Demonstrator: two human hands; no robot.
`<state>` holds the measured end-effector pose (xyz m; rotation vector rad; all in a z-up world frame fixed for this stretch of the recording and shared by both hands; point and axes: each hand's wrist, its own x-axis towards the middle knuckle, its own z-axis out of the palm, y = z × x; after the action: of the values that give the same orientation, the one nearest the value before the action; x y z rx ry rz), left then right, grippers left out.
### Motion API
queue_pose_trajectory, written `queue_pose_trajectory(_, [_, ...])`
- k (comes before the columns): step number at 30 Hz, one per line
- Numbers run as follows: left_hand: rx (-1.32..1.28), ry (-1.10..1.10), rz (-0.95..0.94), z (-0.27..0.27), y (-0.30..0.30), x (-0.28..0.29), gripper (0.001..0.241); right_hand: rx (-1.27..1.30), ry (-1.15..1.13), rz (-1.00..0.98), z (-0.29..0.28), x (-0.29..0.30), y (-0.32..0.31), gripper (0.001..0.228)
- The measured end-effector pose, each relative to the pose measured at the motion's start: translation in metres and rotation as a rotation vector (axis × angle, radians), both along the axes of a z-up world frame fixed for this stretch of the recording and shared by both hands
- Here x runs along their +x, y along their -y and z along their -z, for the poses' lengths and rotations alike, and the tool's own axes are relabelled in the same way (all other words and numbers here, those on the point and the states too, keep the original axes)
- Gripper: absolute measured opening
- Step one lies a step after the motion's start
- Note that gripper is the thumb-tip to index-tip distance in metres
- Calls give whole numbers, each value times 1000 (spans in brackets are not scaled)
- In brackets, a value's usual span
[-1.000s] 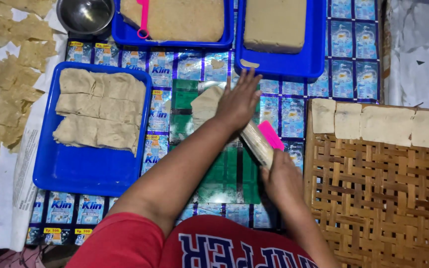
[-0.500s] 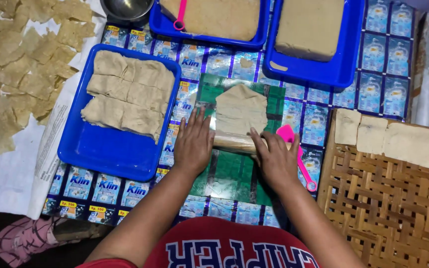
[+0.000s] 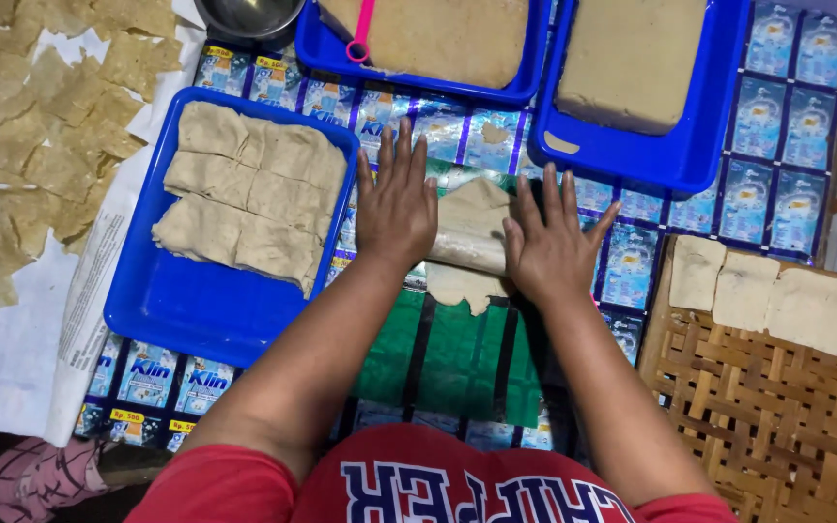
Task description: Rolling out dough with a pin, cutting it into square sheets with a spatula, and placing them on drying mats.
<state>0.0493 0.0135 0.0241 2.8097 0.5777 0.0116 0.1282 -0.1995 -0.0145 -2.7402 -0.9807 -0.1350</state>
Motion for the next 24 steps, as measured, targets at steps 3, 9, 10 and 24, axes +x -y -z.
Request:
queue_pose_trajectory(3, [116, 133, 2, 28, -20, 43, 61, 25, -9, 45, -23, 27, -22, 57])
queue_pose_trajectory(9, [199, 73, 66, 25, -28, 71, 66, 57, 21, 77, -24, 54, -33, 61])
queue_pose_trajectory(10, [198, 75, 68, 23, -25, 65, 66, 57, 22, 80, -25, 49, -31, 61])
queue_pose_trajectory(24, [-96, -31, -8, -12, 0, -9, 69, -24, -233, 172, -28, -15, 9, 62])
